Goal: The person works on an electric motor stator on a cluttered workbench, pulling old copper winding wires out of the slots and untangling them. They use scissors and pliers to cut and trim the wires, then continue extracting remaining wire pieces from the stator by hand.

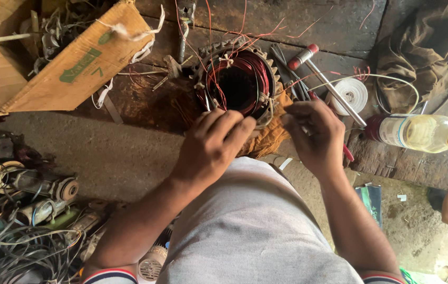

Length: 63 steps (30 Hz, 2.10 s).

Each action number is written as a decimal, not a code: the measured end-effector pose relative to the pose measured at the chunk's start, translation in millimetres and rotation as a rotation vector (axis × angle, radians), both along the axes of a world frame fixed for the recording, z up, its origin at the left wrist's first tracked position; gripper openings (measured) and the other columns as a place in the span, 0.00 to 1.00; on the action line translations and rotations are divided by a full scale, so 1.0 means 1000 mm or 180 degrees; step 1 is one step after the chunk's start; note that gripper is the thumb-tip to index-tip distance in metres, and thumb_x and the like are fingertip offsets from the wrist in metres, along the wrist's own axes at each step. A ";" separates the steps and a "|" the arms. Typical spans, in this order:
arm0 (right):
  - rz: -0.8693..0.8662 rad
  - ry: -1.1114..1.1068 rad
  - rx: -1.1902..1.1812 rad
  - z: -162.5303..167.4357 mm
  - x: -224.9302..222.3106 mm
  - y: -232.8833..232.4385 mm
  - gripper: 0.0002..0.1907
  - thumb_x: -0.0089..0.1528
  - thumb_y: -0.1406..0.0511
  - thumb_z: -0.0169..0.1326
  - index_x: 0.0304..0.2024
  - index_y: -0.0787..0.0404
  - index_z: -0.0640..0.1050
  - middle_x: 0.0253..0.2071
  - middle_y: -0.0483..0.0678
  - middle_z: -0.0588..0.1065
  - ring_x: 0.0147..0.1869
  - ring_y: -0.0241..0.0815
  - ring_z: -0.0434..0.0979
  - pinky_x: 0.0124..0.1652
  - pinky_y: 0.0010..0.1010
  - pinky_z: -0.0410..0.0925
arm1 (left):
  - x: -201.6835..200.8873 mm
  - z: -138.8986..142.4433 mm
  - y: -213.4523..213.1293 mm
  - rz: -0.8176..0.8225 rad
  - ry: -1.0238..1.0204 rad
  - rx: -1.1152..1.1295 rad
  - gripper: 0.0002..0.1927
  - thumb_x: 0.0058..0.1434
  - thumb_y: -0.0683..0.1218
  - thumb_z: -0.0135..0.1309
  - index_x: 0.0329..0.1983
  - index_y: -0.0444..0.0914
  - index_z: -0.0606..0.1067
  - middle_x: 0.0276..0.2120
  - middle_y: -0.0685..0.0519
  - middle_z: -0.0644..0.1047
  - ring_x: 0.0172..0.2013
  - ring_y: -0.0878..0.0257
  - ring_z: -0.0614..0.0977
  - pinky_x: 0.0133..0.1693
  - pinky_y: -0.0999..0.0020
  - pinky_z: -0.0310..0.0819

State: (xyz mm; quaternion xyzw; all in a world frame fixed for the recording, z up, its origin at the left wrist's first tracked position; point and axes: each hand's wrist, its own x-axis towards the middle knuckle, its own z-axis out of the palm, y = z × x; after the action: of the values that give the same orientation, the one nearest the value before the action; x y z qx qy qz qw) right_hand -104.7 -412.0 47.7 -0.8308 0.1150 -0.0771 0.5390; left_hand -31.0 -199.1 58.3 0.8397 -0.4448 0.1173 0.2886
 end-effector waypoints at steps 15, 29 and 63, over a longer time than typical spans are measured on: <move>-0.0191 0.0274 0.1583 -0.009 0.027 0.003 0.09 0.68 0.67 0.60 0.46 0.68 0.79 0.38 0.41 0.78 0.41 0.26 0.74 0.42 0.19 0.68 | 0.018 -0.009 0.025 -0.0336 0.0107 -0.0153 0.11 0.64 0.40 0.60 0.50 0.39 0.81 0.47 0.55 0.75 0.50 0.58 0.77 0.55 0.65 0.76; -0.0303 -0.0374 -0.0450 -0.011 0.044 0.013 0.06 0.69 0.71 0.61 0.44 0.65 0.76 0.38 0.48 0.76 0.39 0.32 0.75 0.39 0.23 0.69 | 0.027 -0.017 0.023 -0.0274 -0.0184 -0.0154 0.09 0.64 0.43 0.59 0.47 0.46 0.84 0.43 0.61 0.76 0.40 0.65 0.75 0.48 0.66 0.74; -0.1037 -0.0537 0.2114 -0.100 0.002 0.085 0.49 0.68 0.34 0.32 0.81 0.53 0.42 0.83 0.52 0.46 0.86 0.50 0.45 0.80 0.44 0.42 | 0.060 -0.084 0.075 0.0880 0.2332 -0.1310 0.22 0.78 0.58 0.47 0.61 0.36 0.67 0.39 0.50 0.68 0.38 0.62 0.69 0.43 0.66 0.64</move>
State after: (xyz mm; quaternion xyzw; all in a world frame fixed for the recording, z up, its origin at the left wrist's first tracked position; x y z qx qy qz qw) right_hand -103.2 -326.7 -52.4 -0.5724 0.2196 -0.1886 0.7672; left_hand 29.5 -124.5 -25.4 0.8025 -0.1641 -0.0644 0.5700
